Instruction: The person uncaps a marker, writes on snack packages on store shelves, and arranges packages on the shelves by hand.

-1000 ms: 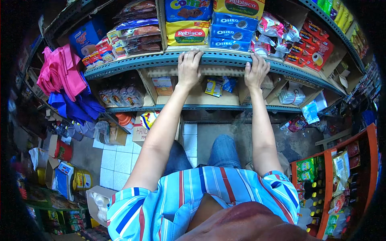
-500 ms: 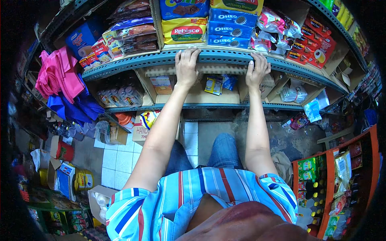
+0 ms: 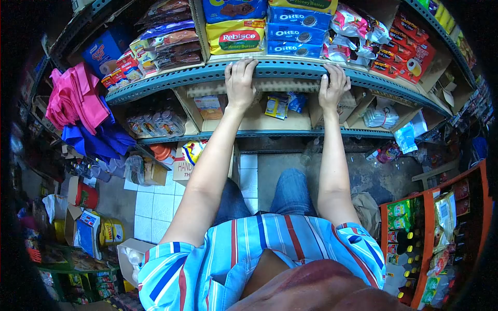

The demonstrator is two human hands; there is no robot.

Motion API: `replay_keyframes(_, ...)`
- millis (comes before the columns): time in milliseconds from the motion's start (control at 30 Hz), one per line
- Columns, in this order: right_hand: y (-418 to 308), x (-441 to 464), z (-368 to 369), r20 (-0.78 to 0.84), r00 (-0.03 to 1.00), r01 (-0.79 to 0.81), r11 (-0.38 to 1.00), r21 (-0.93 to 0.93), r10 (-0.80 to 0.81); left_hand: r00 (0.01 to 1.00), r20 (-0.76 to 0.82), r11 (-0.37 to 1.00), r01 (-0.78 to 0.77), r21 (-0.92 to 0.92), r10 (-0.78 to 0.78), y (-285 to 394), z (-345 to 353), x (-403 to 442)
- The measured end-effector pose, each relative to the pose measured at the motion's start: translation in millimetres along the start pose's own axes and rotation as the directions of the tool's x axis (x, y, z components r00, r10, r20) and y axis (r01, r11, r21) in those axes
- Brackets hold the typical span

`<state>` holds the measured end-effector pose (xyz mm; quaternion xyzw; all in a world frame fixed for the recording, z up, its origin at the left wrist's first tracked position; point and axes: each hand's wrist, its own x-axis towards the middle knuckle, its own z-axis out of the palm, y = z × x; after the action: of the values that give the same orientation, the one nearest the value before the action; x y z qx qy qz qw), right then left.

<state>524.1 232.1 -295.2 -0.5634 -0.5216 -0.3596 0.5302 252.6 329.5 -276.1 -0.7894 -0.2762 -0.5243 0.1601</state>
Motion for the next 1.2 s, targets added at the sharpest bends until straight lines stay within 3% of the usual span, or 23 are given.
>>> replay_keyframes(1200, 2.2, 1.2, -1.7, 0.0, 1.0, -0.019, 0.999, 0.048, 0.019, 1.0, -0.005, 1.0, 0.005, -0.031, -0.005, 1.7, -3.6, 1.4)
